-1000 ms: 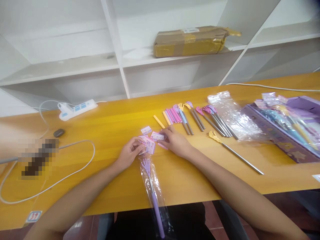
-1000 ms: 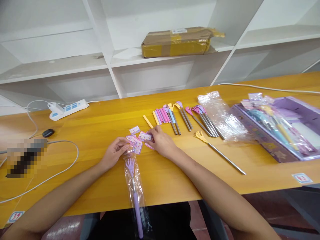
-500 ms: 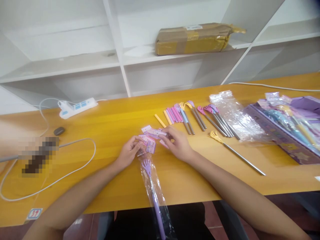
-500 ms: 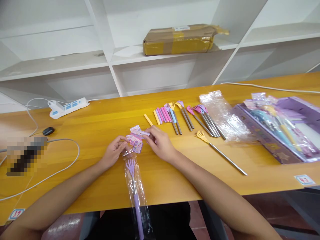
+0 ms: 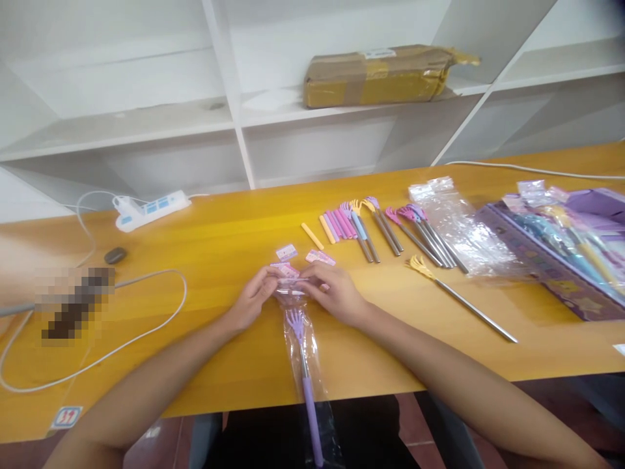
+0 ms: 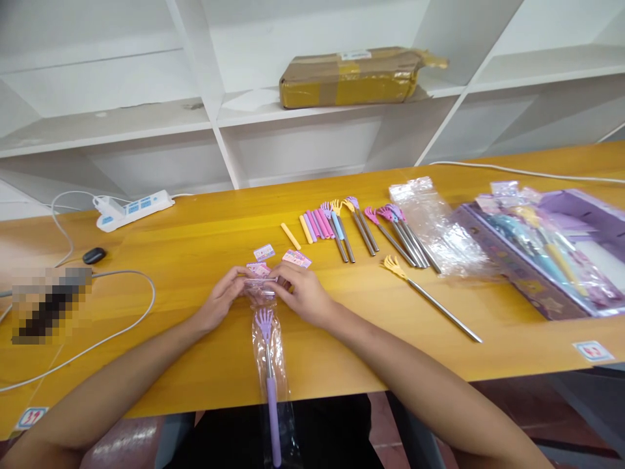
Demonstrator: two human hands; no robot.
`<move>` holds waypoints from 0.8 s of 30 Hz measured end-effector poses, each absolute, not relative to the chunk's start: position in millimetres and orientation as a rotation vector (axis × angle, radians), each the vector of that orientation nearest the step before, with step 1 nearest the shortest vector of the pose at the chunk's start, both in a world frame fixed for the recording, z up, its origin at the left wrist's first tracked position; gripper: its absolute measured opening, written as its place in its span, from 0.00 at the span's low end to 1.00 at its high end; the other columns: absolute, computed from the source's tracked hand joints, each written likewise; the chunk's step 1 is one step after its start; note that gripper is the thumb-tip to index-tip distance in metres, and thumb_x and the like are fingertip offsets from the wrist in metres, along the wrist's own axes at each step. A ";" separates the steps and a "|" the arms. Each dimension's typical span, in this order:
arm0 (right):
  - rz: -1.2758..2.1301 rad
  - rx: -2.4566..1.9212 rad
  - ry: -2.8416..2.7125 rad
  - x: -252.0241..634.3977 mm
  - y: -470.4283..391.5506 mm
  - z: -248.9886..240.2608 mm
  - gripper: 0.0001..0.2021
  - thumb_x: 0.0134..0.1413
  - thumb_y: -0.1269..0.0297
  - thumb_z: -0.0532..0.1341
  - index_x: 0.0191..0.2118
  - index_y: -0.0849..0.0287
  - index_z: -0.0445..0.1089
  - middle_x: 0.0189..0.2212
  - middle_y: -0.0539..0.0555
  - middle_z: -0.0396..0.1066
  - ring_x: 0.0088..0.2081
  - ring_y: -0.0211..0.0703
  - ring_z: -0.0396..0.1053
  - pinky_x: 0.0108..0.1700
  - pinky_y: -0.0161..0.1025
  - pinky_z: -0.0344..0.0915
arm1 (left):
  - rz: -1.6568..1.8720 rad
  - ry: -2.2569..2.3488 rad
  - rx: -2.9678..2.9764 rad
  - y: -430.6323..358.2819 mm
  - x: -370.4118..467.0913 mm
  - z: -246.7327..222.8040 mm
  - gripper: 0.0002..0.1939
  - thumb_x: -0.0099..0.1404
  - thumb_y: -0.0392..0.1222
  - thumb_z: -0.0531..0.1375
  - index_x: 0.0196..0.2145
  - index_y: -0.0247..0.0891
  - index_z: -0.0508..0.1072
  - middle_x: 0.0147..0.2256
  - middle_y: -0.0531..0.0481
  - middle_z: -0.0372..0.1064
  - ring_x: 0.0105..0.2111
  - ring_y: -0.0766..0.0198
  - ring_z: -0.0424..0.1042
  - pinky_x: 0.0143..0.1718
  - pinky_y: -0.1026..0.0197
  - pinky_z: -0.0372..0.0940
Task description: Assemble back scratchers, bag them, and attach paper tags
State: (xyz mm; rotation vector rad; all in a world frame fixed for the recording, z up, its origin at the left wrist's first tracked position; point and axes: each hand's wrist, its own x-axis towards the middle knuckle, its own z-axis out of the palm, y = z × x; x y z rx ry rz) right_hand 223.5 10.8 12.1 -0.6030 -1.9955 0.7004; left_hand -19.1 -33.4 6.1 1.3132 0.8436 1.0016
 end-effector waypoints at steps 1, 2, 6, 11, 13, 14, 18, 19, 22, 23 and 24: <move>0.706 -0.629 -1.991 225.2 12.1 12.8 0.07 0.73 0.62 0.63 0.42 0.58 0.74 0.33 0.53 0.74 0.32 0.38 0.71 0.35 0.35 0.69 | 0.995 0.833 1.322 -34.1 -18.7 6.7 0.20 0.79 0.57 0.58 0.54 0.38 0.69 0.43 0.43 0.80 0.40 0.55 0.82 0.45 0.53 0.74; 0.720 -0.655 -1.989 226.5 13.3 13.5 0.07 0.73 0.61 0.63 0.42 0.58 0.74 0.32 0.53 0.74 0.32 0.38 0.71 0.35 0.36 0.68 | 0.991 0.822 1.323 -34.6 -18.0 7.3 0.19 0.79 0.56 0.59 0.55 0.38 0.69 0.44 0.43 0.80 0.40 0.55 0.82 0.46 0.53 0.74; 0.779 -0.757 -1.962 229.1 15.3 14.8 0.09 0.73 0.58 0.62 0.42 0.58 0.75 0.30 0.52 0.73 0.30 0.38 0.70 0.33 0.36 0.66 | 1.020 0.811 1.305 -33.9 -13.6 7.3 0.18 0.76 0.52 0.64 0.53 0.38 0.67 0.43 0.43 0.81 0.38 0.57 0.82 0.44 0.55 0.75; 0.758 -0.929 -1.796 232.0 19.2 16.4 0.10 0.72 0.57 0.62 0.44 0.58 0.74 0.33 0.53 0.74 0.29 0.38 0.69 0.32 0.36 0.67 | 1.030 0.936 1.321 -32.5 -11.1 5.3 0.19 0.76 0.52 0.64 0.53 0.39 0.63 0.40 0.45 0.83 0.33 0.60 0.81 0.39 0.58 0.73; 0.735 -0.975 -1.783 233.9 22.2 16.6 0.11 0.73 0.57 0.61 0.50 0.58 0.74 0.35 0.54 0.74 0.29 0.38 0.69 0.32 0.37 0.68 | 1.014 0.959 1.324 -32.9 -11.7 5.7 0.19 0.77 0.54 0.62 0.53 0.40 0.62 0.39 0.45 0.83 0.32 0.60 0.81 0.39 0.58 0.73; 0.728 -0.990 -1.779 234.7 23.5 16.6 0.13 0.73 0.57 0.61 0.55 0.57 0.73 0.34 0.54 0.74 0.28 0.38 0.69 0.32 0.37 0.68 | 1.008 0.965 1.324 -33.2 -12.0 6.2 0.19 0.77 0.55 0.61 0.53 0.40 0.62 0.39 0.45 0.83 0.32 0.60 0.81 0.39 0.58 0.73; 0.805 -0.995 -1.727 235.2 23.0 15.4 0.20 0.72 0.55 0.61 0.63 0.57 0.67 0.31 0.51 0.71 0.26 0.38 0.68 0.30 0.37 0.68 | 1.017 0.969 1.322 -34.4 -12.3 8.3 0.20 0.78 0.55 0.60 0.54 0.40 0.60 0.37 0.45 0.84 0.31 0.60 0.81 0.38 0.57 0.73; 0.858 -0.976 -1.720 234.5 21.4 14.8 0.18 0.73 0.54 0.61 0.61 0.56 0.67 0.30 0.50 0.71 0.27 0.39 0.68 0.30 0.37 0.68 | 1.018 0.966 1.324 -34.7 -12.0 8.7 0.20 0.78 0.55 0.60 0.55 0.40 0.59 0.37 0.45 0.84 0.32 0.60 0.81 0.39 0.57 0.74; 1.046 -0.855 -1.699 230.7 14.7 12.6 0.14 0.73 0.51 0.60 0.52 0.55 0.66 0.30 0.50 0.71 0.29 0.39 0.72 0.33 0.36 0.69 | 1.015 0.951 1.329 -35.2 -11.2 9.0 0.19 0.78 0.56 0.59 0.55 0.41 0.60 0.38 0.44 0.84 0.33 0.59 0.82 0.39 0.56 0.75; 1.092 -0.806 -1.693 229.2 12.5 12.0 0.13 0.74 0.51 0.61 0.50 0.55 0.65 0.31 0.50 0.71 0.31 0.39 0.73 0.34 0.37 0.70 | 1.011 0.943 1.327 -35.3 -11.0 8.8 0.19 0.78 0.56 0.59 0.54 0.41 0.61 0.38 0.44 0.84 0.33 0.58 0.82 0.39 0.56 0.75; 1.120 -0.760 -1.693 227.7 10.4 11.8 0.12 0.74 0.51 0.61 0.48 0.55 0.65 0.33 0.50 0.72 0.32 0.39 0.73 0.36 0.37 0.70 | 1.008 0.939 1.324 -35.4 -10.8 8.7 0.20 0.78 0.57 0.59 0.54 0.41 0.61 0.38 0.44 0.84 0.33 0.58 0.82 0.40 0.56 0.75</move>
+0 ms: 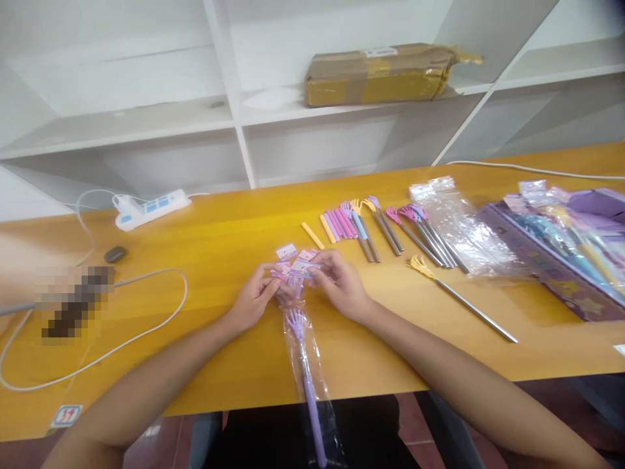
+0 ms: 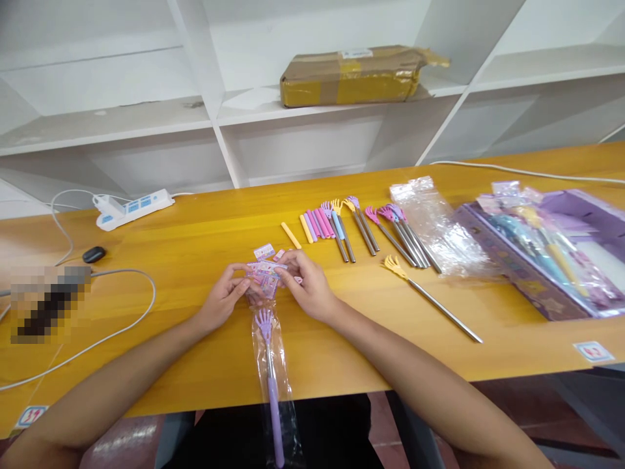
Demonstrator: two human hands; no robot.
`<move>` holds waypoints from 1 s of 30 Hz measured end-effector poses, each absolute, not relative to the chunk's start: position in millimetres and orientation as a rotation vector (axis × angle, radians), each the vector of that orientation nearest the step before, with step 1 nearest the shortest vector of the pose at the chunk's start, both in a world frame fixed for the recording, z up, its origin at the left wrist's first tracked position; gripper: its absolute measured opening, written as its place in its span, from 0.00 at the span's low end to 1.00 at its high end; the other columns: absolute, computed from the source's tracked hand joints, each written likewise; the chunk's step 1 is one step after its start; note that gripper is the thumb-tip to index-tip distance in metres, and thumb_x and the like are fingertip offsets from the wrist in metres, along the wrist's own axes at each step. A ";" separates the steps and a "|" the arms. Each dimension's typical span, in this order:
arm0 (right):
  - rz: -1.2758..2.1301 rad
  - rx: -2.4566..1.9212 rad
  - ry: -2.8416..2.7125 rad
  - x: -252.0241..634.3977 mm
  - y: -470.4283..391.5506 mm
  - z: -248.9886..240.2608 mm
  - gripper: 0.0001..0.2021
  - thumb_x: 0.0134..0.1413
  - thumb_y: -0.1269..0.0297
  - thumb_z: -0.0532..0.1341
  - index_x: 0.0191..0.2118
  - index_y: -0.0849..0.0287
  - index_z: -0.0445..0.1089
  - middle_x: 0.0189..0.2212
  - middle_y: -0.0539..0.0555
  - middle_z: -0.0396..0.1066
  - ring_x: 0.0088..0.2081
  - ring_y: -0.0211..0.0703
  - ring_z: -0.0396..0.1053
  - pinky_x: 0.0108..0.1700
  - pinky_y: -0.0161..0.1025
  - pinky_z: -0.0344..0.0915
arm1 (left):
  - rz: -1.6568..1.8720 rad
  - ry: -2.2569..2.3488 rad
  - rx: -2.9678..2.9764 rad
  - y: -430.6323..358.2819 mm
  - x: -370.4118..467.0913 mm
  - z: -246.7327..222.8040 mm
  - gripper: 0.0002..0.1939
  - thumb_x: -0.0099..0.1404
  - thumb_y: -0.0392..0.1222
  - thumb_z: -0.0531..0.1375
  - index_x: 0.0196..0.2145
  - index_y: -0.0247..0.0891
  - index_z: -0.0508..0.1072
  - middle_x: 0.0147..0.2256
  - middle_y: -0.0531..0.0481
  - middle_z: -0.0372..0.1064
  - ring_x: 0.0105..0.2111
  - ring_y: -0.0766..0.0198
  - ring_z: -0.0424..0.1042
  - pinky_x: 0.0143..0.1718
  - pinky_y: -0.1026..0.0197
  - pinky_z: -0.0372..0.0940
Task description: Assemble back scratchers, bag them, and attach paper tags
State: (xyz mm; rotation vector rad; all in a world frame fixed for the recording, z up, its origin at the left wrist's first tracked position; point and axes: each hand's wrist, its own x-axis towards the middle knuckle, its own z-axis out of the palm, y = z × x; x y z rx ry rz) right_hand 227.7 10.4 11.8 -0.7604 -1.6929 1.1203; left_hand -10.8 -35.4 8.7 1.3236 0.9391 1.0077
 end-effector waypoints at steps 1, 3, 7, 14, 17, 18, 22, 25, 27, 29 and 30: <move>1.133 -0.722 -1.701 226.4 8.6 11.9 0.12 0.74 0.52 0.61 0.46 0.55 0.64 0.35 0.51 0.72 0.34 0.39 0.73 0.37 0.38 0.71 | 1.004 0.938 1.320 -35.4 -10.8 8.5 0.20 0.78 0.57 0.59 0.53 0.41 0.61 0.38 0.44 0.84 0.33 0.58 0.82 0.39 0.56 0.75; 1.095 -0.680 -1.737 225.0 5.6 13.8 0.11 0.74 0.54 0.60 0.43 0.56 0.65 0.38 0.53 0.71 0.35 0.39 0.72 0.39 0.38 0.70 | 1.001 0.948 1.314 -35.2 -10.7 8.2 0.20 0.78 0.57 0.60 0.54 0.41 0.61 0.38 0.44 0.84 0.32 0.58 0.82 0.39 0.56 0.74; 0.846 -0.670 -1.695 226.0 2.1 21.5 0.09 0.74 0.59 0.61 0.40 0.57 0.69 0.40 0.55 0.68 0.37 0.39 0.68 0.38 0.39 0.68 | 0.992 0.976 1.316 -34.1 -11.4 7.9 0.20 0.77 0.57 0.60 0.54 0.41 0.62 0.38 0.44 0.85 0.31 0.60 0.81 0.37 0.58 0.72; 0.938 -0.695 -1.786 222.5 5.8 13.4 0.08 0.71 0.58 0.65 0.46 0.56 0.74 0.38 0.54 0.75 0.34 0.39 0.73 0.37 0.38 0.71 | 0.982 0.969 1.289 -31.4 -14.3 4.5 0.20 0.77 0.58 0.60 0.55 0.41 0.64 0.41 0.43 0.85 0.35 0.58 0.82 0.41 0.57 0.72; 0.910 -0.746 -1.843 222.1 10.4 4.9 0.08 0.71 0.57 0.65 0.47 0.56 0.75 0.39 0.54 0.77 0.34 0.40 0.75 0.37 0.38 0.72 | 1.008 0.974 1.311 -31.0 -15.4 3.3 0.20 0.77 0.57 0.62 0.54 0.40 0.66 0.42 0.43 0.84 0.39 0.57 0.82 0.47 0.55 0.71; 0.891 -0.765 -1.857 222.6 11.7 3.4 0.09 0.71 0.57 0.65 0.47 0.56 0.75 0.38 0.54 0.78 0.34 0.40 0.76 0.37 0.38 0.73 | 1.007 0.967 1.317 -31.0 -15.5 3.3 0.19 0.77 0.56 0.61 0.54 0.40 0.66 0.42 0.43 0.84 0.39 0.57 0.82 0.48 0.55 0.71; 0.833 -0.817 -1.863 225.5 13.8 5.9 0.10 0.72 0.56 0.64 0.48 0.56 0.77 0.40 0.55 0.80 0.37 0.42 0.77 0.40 0.39 0.75 | 0.979 0.955 1.306 -31.8 -14.4 5.4 0.20 0.77 0.57 0.61 0.53 0.40 0.65 0.42 0.42 0.84 0.38 0.56 0.82 0.46 0.53 0.72; 0.857 -0.820 -1.816 225.8 13.8 11.0 0.10 0.71 0.56 0.64 0.43 0.56 0.79 0.40 0.56 0.79 0.38 0.42 0.77 0.41 0.40 0.76 | 0.968 0.960 1.294 -31.8 -13.5 6.7 0.21 0.76 0.59 0.62 0.53 0.40 0.66 0.41 0.42 0.83 0.38 0.55 0.82 0.45 0.52 0.74; 0.948 -0.805 -1.744 224.7 14.2 12.2 0.11 0.70 0.55 0.66 0.41 0.57 0.79 0.40 0.57 0.78 0.37 0.42 0.77 0.39 0.40 0.76 | 0.963 0.953 1.303 -31.5 -13.4 6.8 0.21 0.76 0.59 0.61 0.53 0.39 0.67 0.41 0.42 0.83 0.38 0.54 0.83 0.46 0.52 0.74; 1.084 -0.779 -1.658 223.1 15.1 11.1 0.12 0.67 0.53 0.68 0.40 0.58 0.78 0.39 0.56 0.77 0.34 0.40 0.77 0.37 0.39 0.76 | 0.958 0.948 1.314 -31.2 -13.6 6.4 0.21 0.77 0.58 0.61 0.54 0.39 0.67 0.41 0.42 0.83 0.38 0.54 0.83 0.46 0.51 0.74; 1.151 -0.766 -1.619 222.2 15.7 10.0 0.13 0.67 0.52 0.68 0.40 0.59 0.77 0.37 0.55 0.76 0.32 0.40 0.77 0.37 0.39 0.76 | 0.954 0.947 1.317 -31.1 -13.8 6.1 0.21 0.77 0.58 0.60 0.54 0.39 0.67 0.42 0.42 0.83 0.39 0.54 0.83 0.46 0.51 0.74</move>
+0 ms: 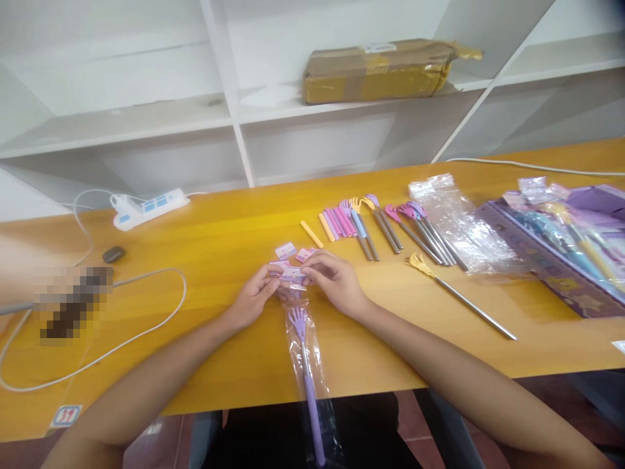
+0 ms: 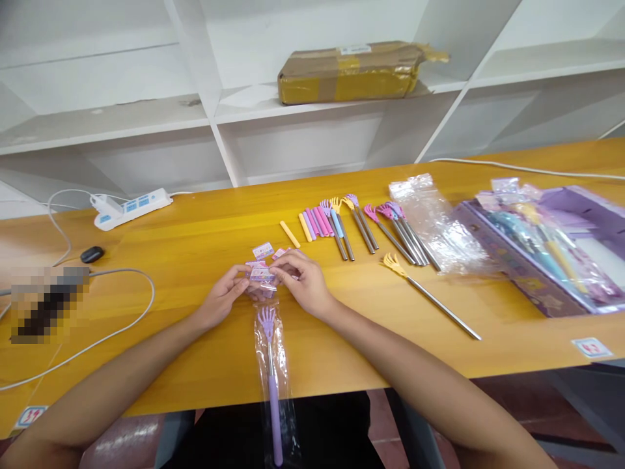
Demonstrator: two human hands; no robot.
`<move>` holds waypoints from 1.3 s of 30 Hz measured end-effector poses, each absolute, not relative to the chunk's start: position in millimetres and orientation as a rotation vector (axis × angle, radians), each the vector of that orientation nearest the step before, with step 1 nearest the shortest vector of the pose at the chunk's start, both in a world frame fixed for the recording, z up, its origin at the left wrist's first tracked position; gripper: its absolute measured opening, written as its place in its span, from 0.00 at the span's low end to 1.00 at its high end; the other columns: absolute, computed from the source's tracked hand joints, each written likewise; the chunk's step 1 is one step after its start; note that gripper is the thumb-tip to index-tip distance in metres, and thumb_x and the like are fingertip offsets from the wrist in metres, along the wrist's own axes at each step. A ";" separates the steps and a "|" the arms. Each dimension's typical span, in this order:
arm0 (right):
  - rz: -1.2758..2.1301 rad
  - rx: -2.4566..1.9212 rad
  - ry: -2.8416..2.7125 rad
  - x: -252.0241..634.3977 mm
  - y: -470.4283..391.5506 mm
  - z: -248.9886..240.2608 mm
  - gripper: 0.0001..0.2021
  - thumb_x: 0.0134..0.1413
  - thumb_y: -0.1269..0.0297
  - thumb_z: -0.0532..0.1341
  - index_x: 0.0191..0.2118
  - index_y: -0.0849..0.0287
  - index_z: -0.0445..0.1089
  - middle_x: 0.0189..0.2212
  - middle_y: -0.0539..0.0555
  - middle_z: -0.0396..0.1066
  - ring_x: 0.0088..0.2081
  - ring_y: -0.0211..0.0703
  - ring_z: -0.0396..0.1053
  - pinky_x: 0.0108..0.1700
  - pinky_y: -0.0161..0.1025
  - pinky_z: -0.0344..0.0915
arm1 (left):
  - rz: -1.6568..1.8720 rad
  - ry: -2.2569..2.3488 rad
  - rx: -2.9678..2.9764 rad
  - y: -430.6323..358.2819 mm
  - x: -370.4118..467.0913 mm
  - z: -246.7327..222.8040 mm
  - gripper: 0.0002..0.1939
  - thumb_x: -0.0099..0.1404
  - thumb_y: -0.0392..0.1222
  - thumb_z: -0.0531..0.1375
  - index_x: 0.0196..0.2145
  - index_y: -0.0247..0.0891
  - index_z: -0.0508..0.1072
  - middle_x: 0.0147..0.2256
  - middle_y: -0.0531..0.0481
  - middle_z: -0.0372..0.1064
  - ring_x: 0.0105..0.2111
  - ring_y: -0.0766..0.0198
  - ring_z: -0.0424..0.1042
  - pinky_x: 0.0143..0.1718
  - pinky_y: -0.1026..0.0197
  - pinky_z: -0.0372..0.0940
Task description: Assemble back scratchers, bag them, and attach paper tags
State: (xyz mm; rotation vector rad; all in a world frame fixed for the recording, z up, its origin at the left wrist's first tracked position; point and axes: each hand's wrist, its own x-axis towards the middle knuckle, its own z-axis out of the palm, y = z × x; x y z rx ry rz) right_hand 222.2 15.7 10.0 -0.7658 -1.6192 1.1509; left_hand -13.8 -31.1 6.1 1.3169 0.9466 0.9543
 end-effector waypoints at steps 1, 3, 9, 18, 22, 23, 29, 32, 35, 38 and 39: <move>1.210 -0.757 -1.591 221.5 16.2 8.9 0.14 0.66 0.52 0.69 0.40 0.59 0.77 0.35 0.54 0.76 0.31 0.39 0.77 0.37 0.39 0.76 | 0.951 0.945 1.320 -31.1 -13.9 5.9 0.21 0.77 0.58 0.60 0.54 0.39 0.67 0.42 0.41 0.83 0.39 0.54 0.83 0.46 0.51 0.74; 1.296 -0.749 -1.572 220.6 17.1 7.3 0.15 0.65 0.50 0.69 0.40 0.59 0.76 0.31 0.52 0.76 0.31 0.39 0.77 0.38 0.38 0.76 | 0.945 0.939 1.327 -31.2 -14.2 5.6 0.20 0.78 0.58 0.59 0.54 0.39 0.67 0.42 0.41 0.83 0.39 0.54 0.83 0.46 0.51 0.75; 1.282 -0.815 -1.666 222.8 19.8 9.4 0.16 0.65 0.49 0.69 0.41 0.59 0.76 0.33 0.53 0.78 0.30 0.38 0.75 0.35 0.37 0.72 | 0.946 0.922 1.310 -32.2 -13.9 6.6 0.19 0.78 0.56 0.59 0.55 0.39 0.67 0.41 0.42 0.82 0.39 0.54 0.83 0.46 0.52 0.75; 0.944 -0.812 -1.903 227.8 22.1 10.2 0.09 0.69 0.57 0.66 0.42 0.57 0.78 0.35 0.53 0.78 0.29 0.37 0.69 0.34 0.36 0.65 | 0.958 0.935 1.265 -32.4 -13.3 9.3 0.21 0.75 0.58 0.63 0.53 0.39 0.69 0.36 0.45 0.82 0.36 0.52 0.84 0.43 0.53 0.76; 0.864 -0.817 -1.915 227.3 19.4 11.0 0.09 0.70 0.57 0.66 0.41 0.57 0.77 0.33 0.52 0.77 0.29 0.37 0.68 0.34 0.36 0.65 | 0.952 0.922 1.215 -31.7 -13.5 8.2 0.21 0.75 0.57 0.64 0.54 0.40 0.69 0.39 0.43 0.83 0.39 0.50 0.85 0.46 0.50 0.77; 0.847 -0.820 -1.911 226.6 18.4 11.1 0.09 0.70 0.57 0.66 0.41 0.57 0.77 0.33 0.52 0.76 0.29 0.37 0.68 0.34 0.36 0.65 | 0.953 0.912 1.193 -31.2 -13.3 7.8 0.21 0.75 0.57 0.64 0.54 0.39 0.69 0.41 0.42 0.83 0.41 0.50 0.85 0.47 0.48 0.77; 0.769 -0.788 -1.919 222.0 15.7 11.3 0.08 0.71 0.58 0.64 0.43 0.57 0.76 0.30 0.51 0.73 0.29 0.37 0.68 0.34 0.36 0.66 | 0.973 0.826 1.038 -27.3 -10.2 7.4 0.22 0.72 0.56 0.67 0.54 0.38 0.70 0.47 0.38 0.82 0.45 0.47 0.85 0.53 0.43 0.77; 0.722 -0.725 -1.967 222.6 17.5 11.4 0.09 0.73 0.59 0.63 0.42 0.57 0.76 0.34 0.53 0.74 0.31 0.38 0.69 0.35 0.37 0.66 | 0.970 0.822 0.993 -26.8 -9.1 9.5 0.20 0.72 0.54 0.67 0.53 0.39 0.72 0.48 0.39 0.82 0.45 0.48 0.85 0.54 0.41 0.77; 0.693 -0.675 -2.026 224.7 19.1 11.2 0.08 0.73 0.61 0.62 0.42 0.57 0.76 0.37 0.55 0.75 0.35 0.40 0.70 0.37 0.38 0.67 | 0.972 0.837 0.981 -27.2 -9.2 11.0 0.19 0.72 0.53 0.68 0.52 0.39 0.73 0.46 0.41 0.82 0.45 0.49 0.85 0.54 0.41 0.77; 0.663 -0.682 -2.074 226.4 19.1 11.0 0.07 0.74 0.63 0.61 0.44 0.56 0.76 0.39 0.56 0.75 0.37 0.42 0.72 0.38 0.39 0.67 | 0.977 0.859 0.977 -27.4 -9.6 10.6 0.18 0.72 0.53 0.68 0.52 0.39 0.73 0.45 0.43 0.81 0.44 0.50 0.84 0.53 0.42 0.78; 0.654 -0.688 -2.090 226.6 18.8 11.1 0.07 0.74 0.63 0.61 0.45 0.56 0.76 0.39 0.56 0.75 0.38 0.42 0.72 0.38 0.38 0.67 | 0.979 0.862 0.977 -27.4 -9.7 10.0 0.18 0.72 0.53 0.68 0.51 0.39 0.73 0.45 0.43 0.81 0.44 0.51 0.84 0.53 0.42 0.78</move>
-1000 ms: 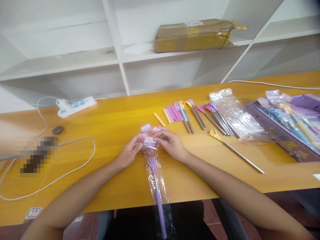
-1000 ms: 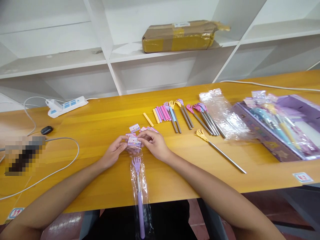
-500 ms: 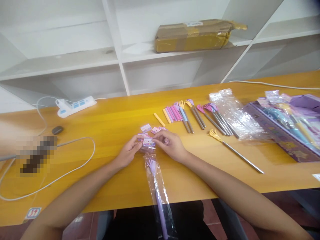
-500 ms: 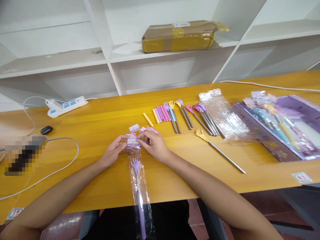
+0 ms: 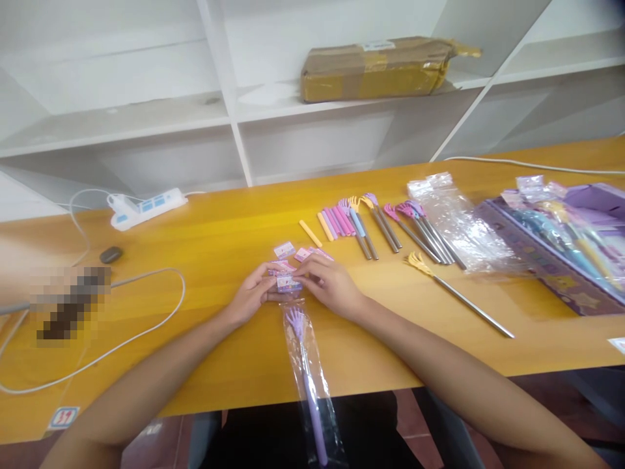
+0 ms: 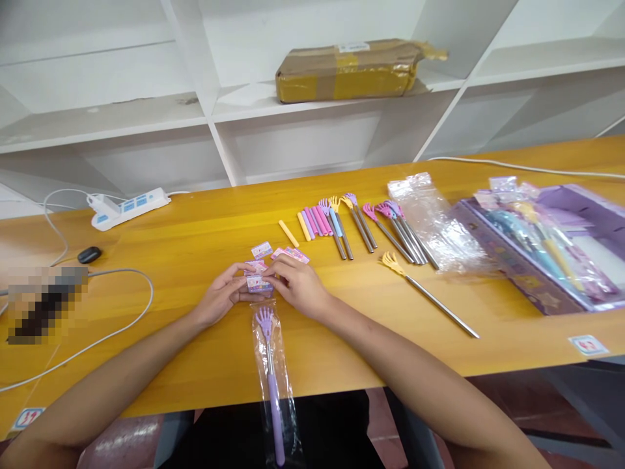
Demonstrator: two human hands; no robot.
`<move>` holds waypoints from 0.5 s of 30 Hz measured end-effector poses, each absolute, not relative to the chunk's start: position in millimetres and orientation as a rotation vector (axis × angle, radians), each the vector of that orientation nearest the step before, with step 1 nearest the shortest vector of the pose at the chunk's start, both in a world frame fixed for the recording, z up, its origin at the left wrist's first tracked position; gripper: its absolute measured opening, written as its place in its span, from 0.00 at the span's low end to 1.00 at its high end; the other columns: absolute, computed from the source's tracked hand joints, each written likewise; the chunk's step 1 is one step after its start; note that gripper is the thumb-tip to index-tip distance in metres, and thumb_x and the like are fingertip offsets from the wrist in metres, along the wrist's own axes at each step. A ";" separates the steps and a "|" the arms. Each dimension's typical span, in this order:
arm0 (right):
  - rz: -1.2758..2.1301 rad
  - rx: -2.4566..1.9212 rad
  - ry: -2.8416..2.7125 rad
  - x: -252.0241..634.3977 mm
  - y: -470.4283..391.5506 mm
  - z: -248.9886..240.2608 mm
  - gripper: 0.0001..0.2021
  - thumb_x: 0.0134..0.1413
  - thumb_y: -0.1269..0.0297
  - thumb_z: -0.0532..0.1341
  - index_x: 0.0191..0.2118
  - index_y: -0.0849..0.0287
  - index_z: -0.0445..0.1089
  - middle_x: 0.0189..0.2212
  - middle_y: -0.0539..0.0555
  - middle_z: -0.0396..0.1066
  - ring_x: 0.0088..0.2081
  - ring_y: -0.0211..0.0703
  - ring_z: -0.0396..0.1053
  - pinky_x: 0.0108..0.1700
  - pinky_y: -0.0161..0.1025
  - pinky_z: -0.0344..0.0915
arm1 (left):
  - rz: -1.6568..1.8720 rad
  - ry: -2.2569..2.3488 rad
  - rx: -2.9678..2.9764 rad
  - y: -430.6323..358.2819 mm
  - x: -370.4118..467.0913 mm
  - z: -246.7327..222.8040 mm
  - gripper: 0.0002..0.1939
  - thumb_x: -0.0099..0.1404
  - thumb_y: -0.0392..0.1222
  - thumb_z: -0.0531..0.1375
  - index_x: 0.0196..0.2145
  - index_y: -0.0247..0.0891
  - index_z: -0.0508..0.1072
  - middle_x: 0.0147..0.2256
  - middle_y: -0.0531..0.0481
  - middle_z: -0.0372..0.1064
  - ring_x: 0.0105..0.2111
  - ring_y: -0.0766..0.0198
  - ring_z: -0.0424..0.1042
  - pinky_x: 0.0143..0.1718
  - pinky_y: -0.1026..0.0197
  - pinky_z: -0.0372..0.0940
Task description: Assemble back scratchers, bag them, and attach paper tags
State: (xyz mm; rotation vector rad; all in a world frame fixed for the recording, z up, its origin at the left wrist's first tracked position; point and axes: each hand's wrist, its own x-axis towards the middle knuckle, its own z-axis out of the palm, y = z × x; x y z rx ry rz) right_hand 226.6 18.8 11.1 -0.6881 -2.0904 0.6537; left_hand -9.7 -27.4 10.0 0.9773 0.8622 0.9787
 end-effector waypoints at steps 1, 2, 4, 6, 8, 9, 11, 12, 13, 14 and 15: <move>0.644 -0.693 -2.106 226.8 18.4 11.3 0.07 0.74 0.63 0.61 0.45 0.56 0.76 0.39 0.56 0.75 0.38 0.42 0.72 0.38 0.38 0.67 | 0.981 0.864 0.978 -27.2 -9.8 9.3 0.18 0.72 0.52 0.68 0.51 0.39 0.73 0.46 0.43 0.80 0.44 0.51 0.84 0.52 0.43 0.78; 0.632 -0.695 -2.120 226.9 17.9 11.6 0.07 0.74 0.63 0.61 0.45 0.56 0.76 0.39 0.56 0.75 0.38 0.42 0.72 0.37 0.38 0.67 | 0.983 0.863 0.978 -26.9 -9.8 8.3 0.18 0.72 0.52 0.68 0.51 0.39 0.73 0.47 0.43 0.80 0.45 0.51 0.84 0.52 0.43 0.78; 0.604 -0.693 -2.146 227.1 16.8 12.2 0.07 0.74 0.63 0.61 0.45 0.56 0.76 0.40 0.56 0.75 0.38 0.42 0.72 0.37 0.38 0.67 | 0.992 0.861 0.971 -26.4 -10.1 6.1 0.18 0.71 0.52 0.68 0.51 0.39 0.73 0.47 0.43 0.80 0.45 0.51 0.83 0.50 0.44 0.79; 0.580 -0.691 -2.172 227.6 15.9 13.0 0.06 0.72 0.63 0.62 0.45 0.55 0.77 0.40 0.56 0.74 0.36 0.41 0.71 0.36 0.38 0.68 | 1.007 0.875 0.961 -26.0 -10.6 4.0 0.18 0.71 0.52 0.68 0.51 0.39 0.74 0.46 0.43 0.80 0.44 0.53 0.83 0.49 0.47 0.79; 0.573 -0.679 -2.191 228.3 15.6 13.6 0.05 0.71 0.63 0.63 0.45 0.55 0.77 0.41 0.55 0.73 0.35 0.40 0.70 0.36 0.38 0.68 | 1.017 0.892 0.960 -25.8 -11.4 2.5 0.17 0.71 0.52 0.68 0.50 0.39 0.74 0.45 0.44 0.80 0.43 0.55 0.82 0.49 0.50 0.78; 0.575 -0.664 -2.198 228.8 15.5 13.9 0.05 0.71 0.63 0.63 0.46 0.54 0.77 0.41 0.55 0.72 0.35 0.40 0.69 0.37 0.39 0.69 | 1.014 0.899 0.965 -25.9 -11.8 2.2 0.17 0.72 0.52 0.68 0.51 0.40 0.75 0.45 0.45 0.80 0.44 0.56 0.82 0.49 0.51 0.78; 0.578 -0.628 -2.211 229.6 15.5 14.6 0.07 0.71 0.64 0.63 0.48 0.54 0.77 0.42 0.55 0.71 0.36 0.40 0.69 0.38 0.39 0.70 | 0.997 0.903 0.981 -26.1 -12.3 2.4 0.18 0.72 0.53 0.68 0.51 0.40 0.75 0.47 0.44 0.80 0.45 0.55 0.82 0.50 0.51 0.77; 0.578 -0.611 -2.219 229.9 15.4 14.9 0.07 0.71 0.64 0.62 0.50 0.54 0.77 0.43 0.56 0.71 0.37 0.40 0.70 0.39 0.40 0.70 | 0.989 0.903 0.989 -26.3 -12.4 2.9 0.18 0.72 0.53 0.67 0.52 0.40 0.75 0.48 0.44 0.79 0.45 0.55 0.81 0.50 0.50 0.77; 0.579 -0.598 -2.231 230.1 15.2 15.2 0.08 0.71 0.64 0.62 0.51 0.54 0.77 0.43 0.56 0.71 0.37 0.41 0.70 0.39 0.40 0.71 | 0.984 0.903 0.997 -26.4 -12.3 3.6 0.18 0.72 0.54 0.67 0.52 0.40 0.76 0.49 0.43 0.79 0.46 0.55 0.81 0.50 0.51 0.77; 0.580 -0.588 -2.242 230.2 14.8 15.6 0.09 0.71 0.64 0.62 0.51 0.54 0.77 0.44 0.56 0.70 0.38 0.41 0.70 0.40 0.40 0.71 | 0.984 0.904 1.002 -26.5 -12.2 4.5 0.18 0.72 0.54 0.67 0.52 0.40 0.76 0.49 0.43 0.79 0.46 0.55 0.81 0.50 0.51 0.77; 0.583 -0.585 -2.255 230.2 14.4 15.9 0.09 0.71 0.64 0.62 0.52 0.54 0.76 0.44 0.57 0.70 0.38 0.41 0.70 0.41 0.41 0.71 | 0.985 0.904 1.003 -26.6 -11.9 5.4 0.18 0.72 0.53 0.68 0.51 0.40 0.76 0.49 0.44 0.78 0.46 0.55 0.81 0.49 0.52 0.77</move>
